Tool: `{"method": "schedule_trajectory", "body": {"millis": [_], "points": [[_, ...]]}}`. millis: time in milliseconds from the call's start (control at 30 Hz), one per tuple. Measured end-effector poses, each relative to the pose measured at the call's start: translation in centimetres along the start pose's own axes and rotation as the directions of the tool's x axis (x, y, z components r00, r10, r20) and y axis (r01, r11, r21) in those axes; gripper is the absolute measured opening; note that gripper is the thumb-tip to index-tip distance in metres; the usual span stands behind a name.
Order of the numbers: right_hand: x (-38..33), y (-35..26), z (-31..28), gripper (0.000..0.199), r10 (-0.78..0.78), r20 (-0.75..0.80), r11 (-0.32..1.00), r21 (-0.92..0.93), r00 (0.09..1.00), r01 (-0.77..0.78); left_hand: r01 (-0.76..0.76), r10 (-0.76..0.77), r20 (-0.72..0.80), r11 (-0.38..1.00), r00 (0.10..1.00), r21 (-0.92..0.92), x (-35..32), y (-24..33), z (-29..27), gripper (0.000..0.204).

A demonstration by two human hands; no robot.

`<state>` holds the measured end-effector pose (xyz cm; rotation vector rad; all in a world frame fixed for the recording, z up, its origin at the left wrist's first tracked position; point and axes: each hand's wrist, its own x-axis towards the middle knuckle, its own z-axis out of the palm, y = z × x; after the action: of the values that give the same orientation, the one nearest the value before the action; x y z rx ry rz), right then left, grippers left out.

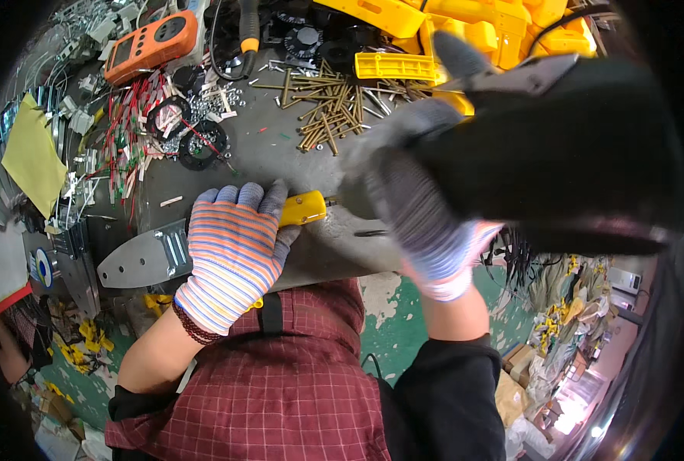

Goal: Soldering wires and assembling a yellow plastic housing for an electronic device at a workbench.

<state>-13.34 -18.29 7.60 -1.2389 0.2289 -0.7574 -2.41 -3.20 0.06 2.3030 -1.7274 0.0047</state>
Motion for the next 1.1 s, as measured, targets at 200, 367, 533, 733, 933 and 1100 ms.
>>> {"method": "schedule_trajectory", "body": {"millis": [200, 367, 533, 733, 933, 1100], "points": [[0.5, 1.9, 1.4, 0.024, -0.059, 0.122, 0.989, -0.129, 0.991, 0.075, -0.047, 0.047, -0.058, 0.999, 0.997, -0.001, -1.0, -0.6, 0.9, 0.045], [1.0, 2.7, 1.8, 0.026, -0.146, 0.223, 0.952, -0.233, 0.964, 0.198, -0.012, 0.011, -0.043, 1.000, 0.999, -0.021, -1.0, -0.4, 0.6, 0.045], [0.5, 2.6, 4.2, 0.029, -0.024, -0.073, 0.899, -0.439, 0.997, -0.010, -0.012, 0.008, -0.058, 0.998, 0.998, -0.065, -1.1, -0.5, 0.7, 0.047], [0.3, 5.1, 0.2, 0.028, -0.064, 0.399, 0.995, -0.044, 0.915, 0.089, 0.033, -0.027, 0.102, 0.998, 0.994, -0.056, -0.7, 0.0, 0.1, 0.051], [-1.1, 4.4, -2.3, 0.035, -0.122, 0.268, 0.990, -0.035, 0.956, 0.136, 0.005, -0.003, 0.051, 0.999, 0.999, -0.032, -0.8, -0.4, 1.0, 0.053], [-0.8, 1.0, 1.0, 0.074, -0.215, 0.456, 0.948, -0.116, 0.864, 0.297, 0.001, -0.002, -0.011, 0.998, 1.000, -0.059, -0.7, -0.3, 1.1, 0.054]]}}
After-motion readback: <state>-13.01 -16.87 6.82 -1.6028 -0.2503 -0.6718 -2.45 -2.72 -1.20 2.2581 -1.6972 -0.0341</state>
